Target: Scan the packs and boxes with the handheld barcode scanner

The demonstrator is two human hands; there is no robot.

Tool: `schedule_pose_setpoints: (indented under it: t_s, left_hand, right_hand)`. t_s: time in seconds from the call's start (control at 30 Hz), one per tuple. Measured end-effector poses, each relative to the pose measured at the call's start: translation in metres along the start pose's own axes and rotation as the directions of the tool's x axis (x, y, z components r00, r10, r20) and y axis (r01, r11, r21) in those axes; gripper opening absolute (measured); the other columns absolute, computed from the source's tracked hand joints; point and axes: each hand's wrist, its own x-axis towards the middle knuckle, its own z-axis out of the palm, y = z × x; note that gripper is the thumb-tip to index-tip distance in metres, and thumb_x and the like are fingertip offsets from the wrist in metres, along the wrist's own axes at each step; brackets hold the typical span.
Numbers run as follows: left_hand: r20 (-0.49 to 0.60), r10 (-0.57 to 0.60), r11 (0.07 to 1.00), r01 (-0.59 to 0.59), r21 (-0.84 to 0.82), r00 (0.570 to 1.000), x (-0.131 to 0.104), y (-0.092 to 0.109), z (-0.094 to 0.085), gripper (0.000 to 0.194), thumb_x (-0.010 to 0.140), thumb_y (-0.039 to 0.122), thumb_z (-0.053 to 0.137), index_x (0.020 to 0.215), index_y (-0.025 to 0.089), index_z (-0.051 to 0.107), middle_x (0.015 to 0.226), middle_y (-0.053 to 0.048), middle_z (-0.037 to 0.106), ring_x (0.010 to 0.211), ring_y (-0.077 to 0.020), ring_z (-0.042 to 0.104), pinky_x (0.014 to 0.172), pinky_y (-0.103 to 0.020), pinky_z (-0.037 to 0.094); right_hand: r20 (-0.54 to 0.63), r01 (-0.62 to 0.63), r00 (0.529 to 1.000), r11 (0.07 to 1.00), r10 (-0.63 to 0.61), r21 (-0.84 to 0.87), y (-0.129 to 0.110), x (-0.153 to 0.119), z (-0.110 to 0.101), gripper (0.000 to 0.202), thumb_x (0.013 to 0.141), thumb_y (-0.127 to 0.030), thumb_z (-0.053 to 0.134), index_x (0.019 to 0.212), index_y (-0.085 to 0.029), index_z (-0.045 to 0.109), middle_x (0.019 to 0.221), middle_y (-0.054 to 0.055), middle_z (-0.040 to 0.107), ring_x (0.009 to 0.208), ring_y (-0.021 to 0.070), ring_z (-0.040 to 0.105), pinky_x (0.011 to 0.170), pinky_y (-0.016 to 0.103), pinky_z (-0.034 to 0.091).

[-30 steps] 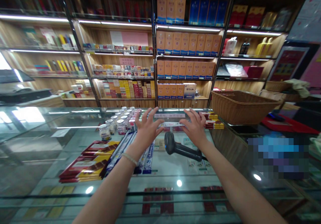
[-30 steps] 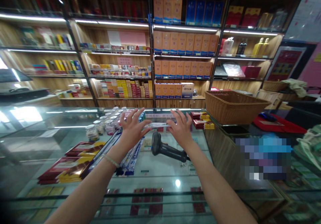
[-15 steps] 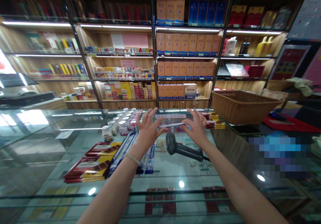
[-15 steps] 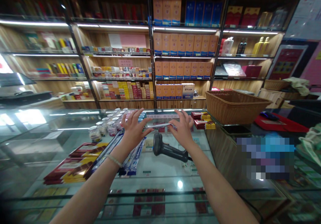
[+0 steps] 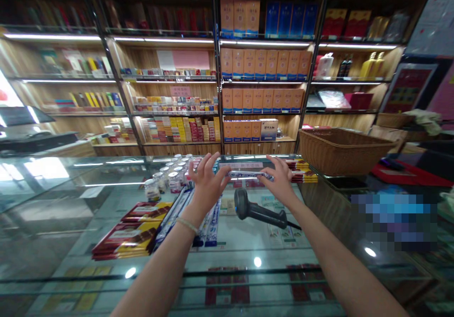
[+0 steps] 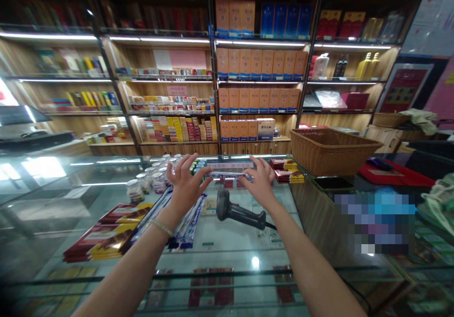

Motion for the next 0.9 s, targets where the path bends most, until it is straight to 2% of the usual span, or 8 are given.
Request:
schedule_pose_setpoints:
  t_s: [0.13, 0.4, 0.57, 0.73, 0.9]
  left_hand:
    - [-0.013, -0.015, 1.000, 0.016, 0.017, 1.000, 0.001, -0.001, 0.000, 0.017, 0.086, 0.043, 0.076, 0.100, 0.033, 0.073, 0.152, -0.008, 0.053, 0.145, -0.0297, 0.042, 0.125, -0.059, 0.001]
    - [0.005, -0.072, 0.997, 0.071, 0.031, 0.997, 0.000, -0.004, -0.002, 0.022, 0.086, 0.047, 0.075, 0.104, 0.035, 0.074, 0.155, -0.008, 0.051, 0.146, -0.0311, 0.041, 0.124, -0.060, -0.001]
    - [0.045, -0.107, 0.994, 0.105, 0.042, 0.993, 0.001, -0.008, -0.003, 0.025, 0.087, 0.049, 0.072, 0.109, 0.036, 0.074, 0.159, -0.009, 0.047, 0.146, -0.0330, 0.041, 0.124, -0.062, -0.001]
    - [0.080, -0.128, 0.992, 0.126, 0.026, 0.989, 0.001, -0.009, -0.002, 0.025, 0.086, 0.048, 0.074, 0.108, 0.035, 0.074, 0.159, -0.010, 0.047, 0.147, -0.0336, 0.040, 0.123, -0.064, -0.001]
    - [0.076, -0.086, 0.996, 0.085, 0.024, 0.993, 0.003, -0.008, 0.000, 0.023, 0.086, 0.047, 0.074, 0.105, 0.034, 0.075, 0.157, -0.010, 0.050, 0.146, -0.0338, 0.040, 0.123, -0.064, -0.001]
  right_hand:
    - [-0.012, 0.021, 1.000, 1.000, -0.021, 0.003, 0.002, 0.000, 0.001, 0.020, 0.089, -0.045, 0.067, 0.082, -0.028, 0.076, 0.153, 0.002, 0.053, 0.146, 0.0343, 0.033, 0.115, 0.062, 0.021]
    - [-0.136, -0.023, 0.990, 1.000, 0.024, 0.007, 0.009, 0.004, 0.003, 0.032, 0.088, -0.058, 0.066, 0.088, -0.026, 0.073, 0.153, 0.007, 0.053, 0.144, 0.0354, 0.034, 0.115, 0.063, 0.020]
    - [-0.206, -0.038, 0.978, 0.999, 0.045, 0.038, 0.016, 0.007, 0.000, 0.024, 0.088, -0.049, 0.063, 0.085, -0.026, 0.071, 0.151, 0.006, 0.054, 0.143, 0.0328, 0.036, 0.117, 0.061, 0.020]
    - [-0.212, -0.036, 0.976, 0.999, 0.041, 0.025, 0.022, 0.006, 0.001, 0.019, 0.089, -0.041, 0.060, 0.082, -0.026, 0.069, 0.151, 0.005, 0.054, 0.143, 0.0320, 0.035, 0.116, 0.063, 0.020]
    - [-0.237, -0.055, 0.970, 0.998, 0.057, 0.018, 0.023, 0.008, 0.002, 0.019, 0.088, -0.040, 0.060, 0.081, -0.025, 0.069, 0.149, 0.006, 0.056, 0.142, 0.0324, 0.035, 0.115, 0.063, 0.020]
